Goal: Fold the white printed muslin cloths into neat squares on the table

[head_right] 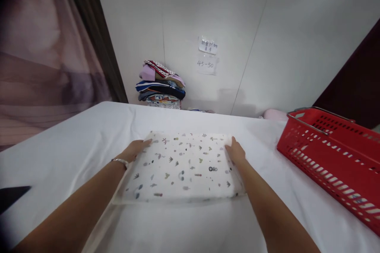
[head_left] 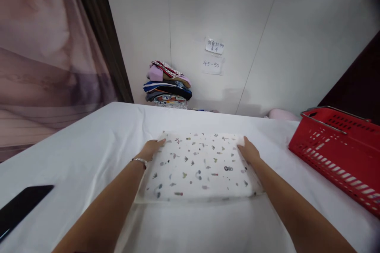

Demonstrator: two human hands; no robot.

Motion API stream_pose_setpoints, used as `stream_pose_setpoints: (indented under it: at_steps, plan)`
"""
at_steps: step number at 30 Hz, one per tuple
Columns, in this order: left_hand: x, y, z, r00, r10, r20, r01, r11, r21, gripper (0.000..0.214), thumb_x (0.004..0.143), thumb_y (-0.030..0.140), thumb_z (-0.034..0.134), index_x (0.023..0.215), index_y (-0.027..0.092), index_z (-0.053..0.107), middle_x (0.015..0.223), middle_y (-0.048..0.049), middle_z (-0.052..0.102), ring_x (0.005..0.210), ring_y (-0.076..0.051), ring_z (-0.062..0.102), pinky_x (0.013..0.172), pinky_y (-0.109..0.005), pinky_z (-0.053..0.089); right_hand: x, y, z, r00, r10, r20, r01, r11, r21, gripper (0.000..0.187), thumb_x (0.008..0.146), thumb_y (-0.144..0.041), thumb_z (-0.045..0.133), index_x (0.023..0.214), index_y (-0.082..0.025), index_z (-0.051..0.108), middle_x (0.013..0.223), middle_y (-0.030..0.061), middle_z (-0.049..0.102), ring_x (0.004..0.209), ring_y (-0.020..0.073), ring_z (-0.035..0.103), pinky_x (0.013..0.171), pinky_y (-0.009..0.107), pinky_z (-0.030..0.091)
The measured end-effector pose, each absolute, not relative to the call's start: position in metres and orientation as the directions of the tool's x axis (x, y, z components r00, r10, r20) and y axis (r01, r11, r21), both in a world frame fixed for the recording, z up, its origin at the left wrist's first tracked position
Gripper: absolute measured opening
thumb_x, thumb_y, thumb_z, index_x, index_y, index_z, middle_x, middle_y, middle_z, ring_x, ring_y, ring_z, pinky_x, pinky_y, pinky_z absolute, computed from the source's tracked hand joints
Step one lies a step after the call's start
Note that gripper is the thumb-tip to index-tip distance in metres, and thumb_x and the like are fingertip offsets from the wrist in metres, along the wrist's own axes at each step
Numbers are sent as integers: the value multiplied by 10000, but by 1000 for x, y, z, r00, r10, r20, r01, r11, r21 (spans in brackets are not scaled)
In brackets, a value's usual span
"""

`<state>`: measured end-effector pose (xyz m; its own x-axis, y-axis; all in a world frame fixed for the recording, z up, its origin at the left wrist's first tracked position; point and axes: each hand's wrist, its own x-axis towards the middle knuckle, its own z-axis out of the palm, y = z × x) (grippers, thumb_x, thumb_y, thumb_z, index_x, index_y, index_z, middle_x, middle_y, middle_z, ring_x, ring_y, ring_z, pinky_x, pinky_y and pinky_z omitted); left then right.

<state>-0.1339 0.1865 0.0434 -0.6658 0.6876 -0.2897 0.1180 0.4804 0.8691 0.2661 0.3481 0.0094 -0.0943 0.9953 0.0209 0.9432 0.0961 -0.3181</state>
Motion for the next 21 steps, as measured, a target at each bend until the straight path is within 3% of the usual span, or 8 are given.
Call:
stream_pose_setpoints:
  at_steps: [3,5,9,13,15,17,19,21]
  plan:
    - [-136,167,45,-587,699,-410,102,565,818,552,518,525,729,865,105,639,922,-151,677,842,-290,621,627,-335,484,254,330,13,-200,967,160,950,231,-212,620,853,-331,380,1412,-106,236,1423,177,328,1307,311,287,1009,462,287]
    - [-137,147,46,-469,737,-487,78,584,808,594,527,534,729,926,105,632,966,-153,673,850,-279,632,643,-323,507,238,307,16,-339,916,217,899,383,-212,600,876,-353,338,1415,-111,232,1478,133,234,1364,258,163,1076,432,189]
    - [-133,110,51,-290,784,-549,95,594,799,586,602,503,696,1019,100,612,910,-72,693,879,-264,640,679,-292,518,193,253,14,-630,769,108,705,625,-337,622,908,-477,235,1447,-177,155,1517,43,115,1384,192,84,1108,376,125]
    - [-117,101,72,-163,855,-493,-3,499,867,549,643,443,690,1074,120,582,947,-56,690,927,-246,632,755,-303,513,163,222,3,-774,632,-38,601,715,-358,615,909,-498,232,1430,-171,233,1511,55,138,1387,215,51,1111,422,34]
    - [-105,111,94,-95,907,-409,-36,408,912,503,656,430,683,1057,141,588,967,-78,687,908,-237,638,776,-315,512,159,218,0,-774,633,-20,587,704,-400,593,905,-479,273,1401,-156,310,1503,74,165,1386,225,63,1108,432,19]
    - [-86,128,121,-83,950,-300,23,303,953,410,662,394,678,993,162,611,956,-63,688,898,-214,635,787,-292,502,161,218,0,-753,658,18,555,650,-520,577,873,-472,373,1360,-164,389,1484,86,232,1378,234,119,1108,436,41]
    - [-58,152,148,7,984,-179,126,177,976,323,690,366,640,947,172,624,959,-45,683,907,-206,621,793,-287,491,166,217,4,-679,733,44,469,480,-741,562,826,-475,470,1314,-196,455,1443,83,331,1350,244,226,1101,444,120]
    - [-20,181,167,7,998,-68,268,64,961,263,678,339,633,881,173,636,922,-28,683,905,-193,606,774,-259,481,176,217,12,-573,819,33,222,194,-956,543,806,-493,503,1280,-230,485,1382,71,433,1286,244,356,1066,439,243]
